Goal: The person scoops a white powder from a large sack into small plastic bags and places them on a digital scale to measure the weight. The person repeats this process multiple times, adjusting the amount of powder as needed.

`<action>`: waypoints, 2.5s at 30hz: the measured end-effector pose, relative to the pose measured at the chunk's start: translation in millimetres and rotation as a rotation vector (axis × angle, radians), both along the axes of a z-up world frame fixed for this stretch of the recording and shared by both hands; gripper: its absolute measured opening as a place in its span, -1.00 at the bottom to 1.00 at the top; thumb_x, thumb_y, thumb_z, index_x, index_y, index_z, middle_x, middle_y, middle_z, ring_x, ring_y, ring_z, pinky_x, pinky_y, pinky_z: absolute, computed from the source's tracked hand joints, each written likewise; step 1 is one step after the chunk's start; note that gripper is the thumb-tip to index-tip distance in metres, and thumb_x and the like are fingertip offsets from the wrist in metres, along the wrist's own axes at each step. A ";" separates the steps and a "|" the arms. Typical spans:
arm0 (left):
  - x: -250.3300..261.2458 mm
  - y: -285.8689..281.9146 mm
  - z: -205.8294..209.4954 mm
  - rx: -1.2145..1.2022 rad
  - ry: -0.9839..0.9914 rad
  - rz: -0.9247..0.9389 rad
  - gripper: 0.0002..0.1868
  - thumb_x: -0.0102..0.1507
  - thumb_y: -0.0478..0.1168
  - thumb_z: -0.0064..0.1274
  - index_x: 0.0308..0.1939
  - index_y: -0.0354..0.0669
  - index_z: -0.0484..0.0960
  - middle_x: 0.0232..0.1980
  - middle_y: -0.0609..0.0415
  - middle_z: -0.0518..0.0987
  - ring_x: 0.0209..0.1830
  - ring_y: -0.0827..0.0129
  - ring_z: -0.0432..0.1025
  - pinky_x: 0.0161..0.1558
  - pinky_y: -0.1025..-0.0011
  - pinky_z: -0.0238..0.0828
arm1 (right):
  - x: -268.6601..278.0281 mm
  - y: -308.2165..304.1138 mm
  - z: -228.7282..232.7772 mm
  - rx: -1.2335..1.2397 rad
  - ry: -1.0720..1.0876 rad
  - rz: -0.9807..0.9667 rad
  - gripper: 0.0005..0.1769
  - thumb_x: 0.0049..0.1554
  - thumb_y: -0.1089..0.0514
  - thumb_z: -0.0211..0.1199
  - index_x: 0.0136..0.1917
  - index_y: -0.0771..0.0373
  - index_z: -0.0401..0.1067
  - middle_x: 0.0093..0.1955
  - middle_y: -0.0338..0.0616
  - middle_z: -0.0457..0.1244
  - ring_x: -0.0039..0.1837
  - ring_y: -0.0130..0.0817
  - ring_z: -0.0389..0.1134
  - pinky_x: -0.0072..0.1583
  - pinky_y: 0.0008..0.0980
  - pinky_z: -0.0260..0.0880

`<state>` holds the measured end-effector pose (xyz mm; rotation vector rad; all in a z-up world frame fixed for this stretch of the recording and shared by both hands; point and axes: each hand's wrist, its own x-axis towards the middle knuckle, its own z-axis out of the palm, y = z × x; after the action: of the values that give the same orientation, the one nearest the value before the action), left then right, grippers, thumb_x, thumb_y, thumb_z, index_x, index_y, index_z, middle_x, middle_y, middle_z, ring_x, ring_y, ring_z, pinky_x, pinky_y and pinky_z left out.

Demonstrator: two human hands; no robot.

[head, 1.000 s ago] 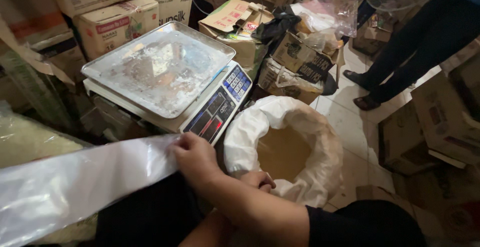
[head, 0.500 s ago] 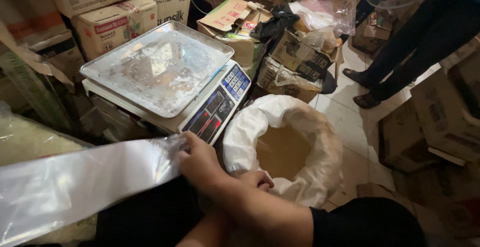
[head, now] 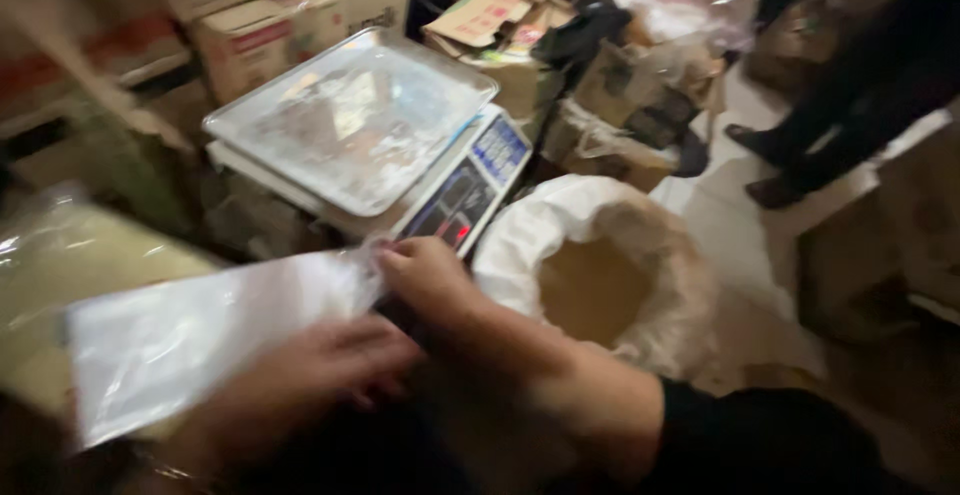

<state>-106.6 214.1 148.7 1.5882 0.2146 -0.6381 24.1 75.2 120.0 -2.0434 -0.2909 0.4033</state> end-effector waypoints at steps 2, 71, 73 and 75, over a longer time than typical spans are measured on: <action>-13.8 54.4 10.7 0.054 -0.246 0.310 -0.69 0.27 -0.07 0.05 -0.07 -0.16 0.75 -0.15 0.11 0.76 -0.27 0.41 0.54 -0.18 0.38 0.43 | -3.1 0.6 5.3 -0.108 0.043 -0.029 -0.64 0.14 -0.03 0.32 -0.11 0.36 0.59 -0.29 0.08 0.37 -0.28 -0.18 0.33 -0.16 -0.14 0.36; 80.9 -135.5 25.3 -0.350 -0.152 0.015 -0.63 0.19 -0.22 0.28 0.00 -0.34 0.60 -0.36 0.15 0.56 -0.46 0.45 0.37 -0.36 0.46 0.32 | 14.9 -281.1 90.1 0.365 -0.224 -0.507 -0.78 0.25 0.09 0.13 -0.15 0.24 0.45 -0.31 -0.32 0.21 -0.27 -0.52 0.15 -0.23 -0.47 0.16; 71.8 -135.8 22.8 -0.472 -0.002 0.175 -0.63 0.16 -0.28 0.22 0.03 -0.25 0.55 -0.30 0.18 0.62 -0.35 0.47 0.47 -0.23 0.46 0.44 | 15.6 -289.9 84.8 0.405 -0.190 -0.504 -0.79 0.27 0.08 0.14 -0.11 0.23 0.44 -0.30 -0.32 0.17 -0.27 -0.53 0.11 -0.25 -0.48 0.12; 67.4 -139.7 19.6 -0.592 0.069 0.260 -0.63 0.14 -0.32 0.17 0.03 -0.18 0.56 -0.27 0.20 0.64 -0.30 0.49 0.49 -0.17 0.49 0.47 | 17.4 -293.5 77.9 0.481 -0.169 -0.499 -0.80 0.29 0.07 0.14 -0.08 0.22 0.44 -0.28 -0.33 0.17 -0.27 -0.53 0.10 -0.26 -0.49 0.11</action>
<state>-39.2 74.4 168.3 0.9508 0.2509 -0.4933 41.6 -218.3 197.8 -1.6002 0.0293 -0.1414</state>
